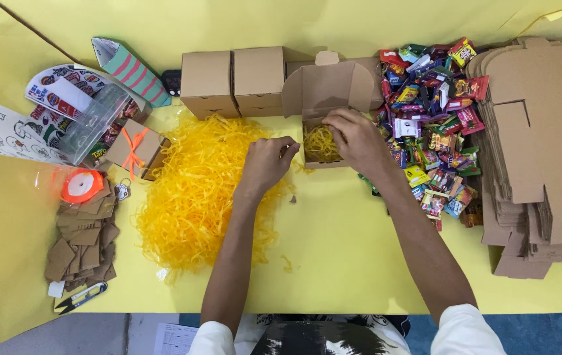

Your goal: Assembling and filling small gift boxes with shredded paper and various candies.

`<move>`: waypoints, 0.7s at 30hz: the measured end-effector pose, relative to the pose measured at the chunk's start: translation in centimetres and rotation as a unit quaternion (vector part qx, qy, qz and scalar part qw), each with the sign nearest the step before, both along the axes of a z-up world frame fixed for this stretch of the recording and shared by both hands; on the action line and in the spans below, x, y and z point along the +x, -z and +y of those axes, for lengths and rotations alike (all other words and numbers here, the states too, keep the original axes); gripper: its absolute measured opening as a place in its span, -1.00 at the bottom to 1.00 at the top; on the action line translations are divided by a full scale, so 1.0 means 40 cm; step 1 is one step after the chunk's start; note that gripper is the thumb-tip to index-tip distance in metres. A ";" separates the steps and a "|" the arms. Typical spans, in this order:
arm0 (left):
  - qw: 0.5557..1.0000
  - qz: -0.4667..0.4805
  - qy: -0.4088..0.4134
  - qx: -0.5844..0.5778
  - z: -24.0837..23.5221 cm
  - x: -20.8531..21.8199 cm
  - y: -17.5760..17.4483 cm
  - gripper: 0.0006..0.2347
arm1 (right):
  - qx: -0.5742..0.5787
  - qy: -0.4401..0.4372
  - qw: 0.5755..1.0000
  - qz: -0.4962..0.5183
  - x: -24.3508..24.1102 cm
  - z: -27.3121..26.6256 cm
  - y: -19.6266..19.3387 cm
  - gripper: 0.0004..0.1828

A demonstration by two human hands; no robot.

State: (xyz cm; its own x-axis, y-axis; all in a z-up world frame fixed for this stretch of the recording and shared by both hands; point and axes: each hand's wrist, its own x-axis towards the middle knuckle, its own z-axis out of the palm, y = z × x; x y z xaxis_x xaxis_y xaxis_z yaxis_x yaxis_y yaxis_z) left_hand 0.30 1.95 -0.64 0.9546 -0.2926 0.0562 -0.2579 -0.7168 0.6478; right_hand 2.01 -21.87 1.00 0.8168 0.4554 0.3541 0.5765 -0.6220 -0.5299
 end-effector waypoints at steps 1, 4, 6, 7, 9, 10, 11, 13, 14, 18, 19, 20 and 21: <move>1.000 0.000 0.001 0.000 -0.004 -0.001 -0.009 -0.87 | 0.000 0.001 1.000 0.000 -0.004 0.008 -0.002 -0.76; 1.000 0.002 0.012 -0.004 -0.014 -0.006 -0.027 -0.86 | 0.077 -0.031 0.996 0.039 -0.011 0.034 -0.002 -0.75; 0.999 -0.012 0.023 -0.018 -0.020 -0.003 -0.030 -0.85 | 0.096 -0.078 0.988 0.090 -0.011 0.052 0.008 -0.65; 0.999 -0.012 0.024 -0.017 -0.022 -0.006 -0.036 -0.85 | 0.096 -0.077 0.988 0.090 -0.012 0.057 0.011 -0.65; 0.998 -0.023 0.026 -0.045 -0.026 -0.007 -0.048 -0.88 | 0.096 -0.074 0.988 0.094 -0.012 0.067 0.017 -0.71; 0.998 -0.023 0.025 -0.045 -0.025 -0.010 -0.054 -0.88 | 0.097 -0.074 0.988 0.094 -0.012 0.066 0.015 -0.71; 0.998 -0.019 0.027 -0.060 -0.024 -0.014 -0.060 -0.88 | 0.087 -0.073 0.990 0.084 -0.012 0.065 0.012 -0.75; 0.997 -0.017 0.027 -0.075 -0.016 -0.016 -0.062 -0.88 | 0.078 -0.074 0.992 0.073 -0.004 0.057 0.018 -0.79; 0.997 -0.021 0.026 -0.064 -0.012 -0.017 -0.057 -0.88 | 0.072 -0.064 0.993 0.072 0.000 0.047 0.027 -0.82; 0.999 -0.016 0.011 -0.045 0.009 -0.015 -0.035 -0.88 | 0.009 -0.029 0.998 0.054 0.021 0.010 0.052 -0.86; 0.999 -0.016 0.011 -0.045 0.010 -0.014 -0.033 -0.88 | 0.009 -0.029 0.998 0.054 0.017 0.005 0.053 -0.86; 0.999 -0.012 0.009 -0.032 0.011 -0.013 -0.031 -0.88 | 0.011 -0.029 0.997 0.073 0.013 0.002 0.053 -0.84; 1.000 -0.008 0.008 -0.020 0.011 -0.013 -0.029 -0.87 | 0.013 -0.029 0.995 0.093 0.010 -0.003 0.053 -0.83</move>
State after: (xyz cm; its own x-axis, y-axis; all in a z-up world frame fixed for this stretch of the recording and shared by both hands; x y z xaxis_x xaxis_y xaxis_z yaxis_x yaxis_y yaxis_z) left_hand -0.21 2.40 0.54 0.9487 -0.3050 0.0833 -0.2796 -0.6865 0.6712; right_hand 2.41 -21.97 -1.10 0.8416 0.4968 0.2117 0.5020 -0.5751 -0.6459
